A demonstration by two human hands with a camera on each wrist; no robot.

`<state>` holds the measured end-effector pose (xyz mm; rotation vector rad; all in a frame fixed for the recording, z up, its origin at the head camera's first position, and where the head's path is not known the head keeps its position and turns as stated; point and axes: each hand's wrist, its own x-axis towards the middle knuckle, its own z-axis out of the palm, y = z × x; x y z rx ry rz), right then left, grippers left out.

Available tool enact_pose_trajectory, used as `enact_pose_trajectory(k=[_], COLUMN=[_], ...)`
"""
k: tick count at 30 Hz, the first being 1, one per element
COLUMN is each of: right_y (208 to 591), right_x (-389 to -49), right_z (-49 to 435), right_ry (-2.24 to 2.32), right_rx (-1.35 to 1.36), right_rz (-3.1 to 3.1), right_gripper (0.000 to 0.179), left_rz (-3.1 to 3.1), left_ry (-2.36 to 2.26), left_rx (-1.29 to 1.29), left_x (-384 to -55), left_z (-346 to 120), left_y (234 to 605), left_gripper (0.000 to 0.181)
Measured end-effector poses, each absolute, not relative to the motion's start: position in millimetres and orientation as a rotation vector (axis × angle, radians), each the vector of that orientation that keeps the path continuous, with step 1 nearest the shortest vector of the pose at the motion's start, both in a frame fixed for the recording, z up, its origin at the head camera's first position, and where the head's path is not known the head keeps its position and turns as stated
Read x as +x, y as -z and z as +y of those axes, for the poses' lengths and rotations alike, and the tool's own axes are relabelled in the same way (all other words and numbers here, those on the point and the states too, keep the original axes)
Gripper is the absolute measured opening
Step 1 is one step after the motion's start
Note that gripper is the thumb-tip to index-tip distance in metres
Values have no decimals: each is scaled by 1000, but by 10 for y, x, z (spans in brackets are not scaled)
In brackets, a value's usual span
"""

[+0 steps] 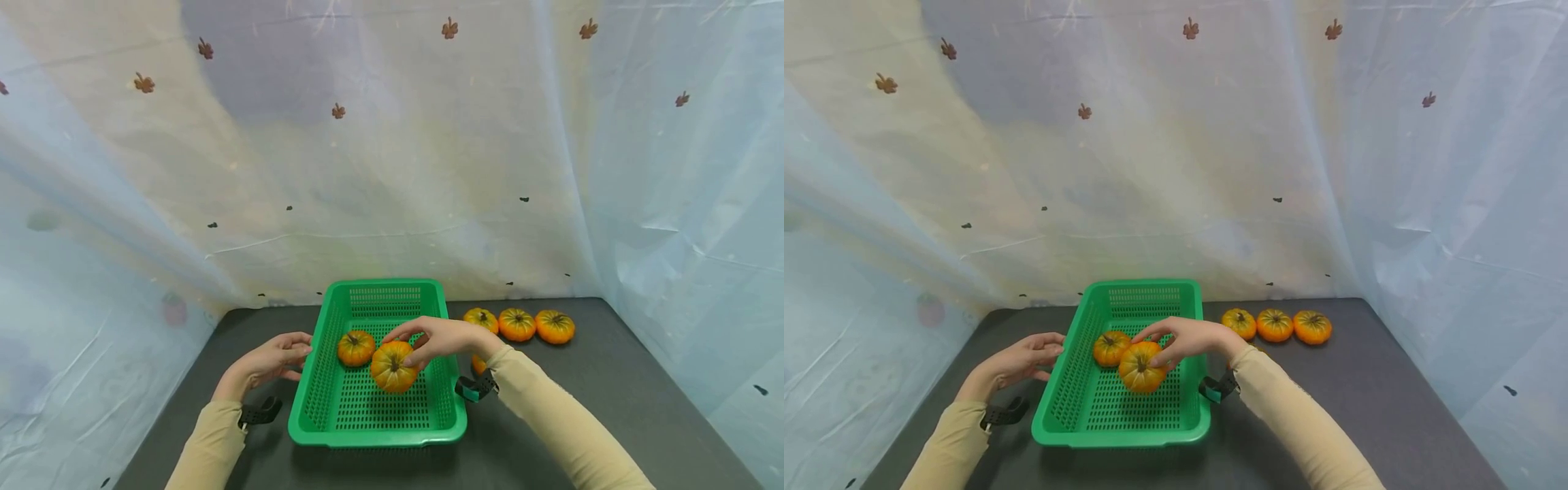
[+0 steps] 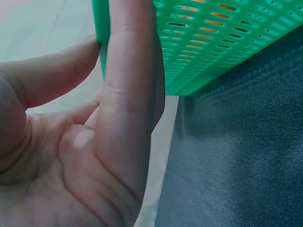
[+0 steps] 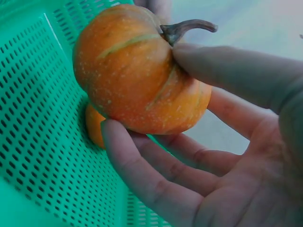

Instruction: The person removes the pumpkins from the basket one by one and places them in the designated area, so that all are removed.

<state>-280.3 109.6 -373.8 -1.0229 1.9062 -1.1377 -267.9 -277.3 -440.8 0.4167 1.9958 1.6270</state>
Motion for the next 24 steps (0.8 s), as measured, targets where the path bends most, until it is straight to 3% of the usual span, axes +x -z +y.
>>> enact_pose_trajectory(k=[16,24], right_y=[3613,3625], right_x=[-2829,-2812], right_z=[1668,2008], right_ry=[1224,1299], right_rx=[-1006,-865], right_rz=[2022,2087], right_gripper=[51,52], left_rz=[1993,1988], left_ry=[-1618,-1623], left_rx=[433,437], left_x=[-2671,-2668], left_z=[-2773,-2776], left_y=[4384,4384], left_gripper=[43,41])
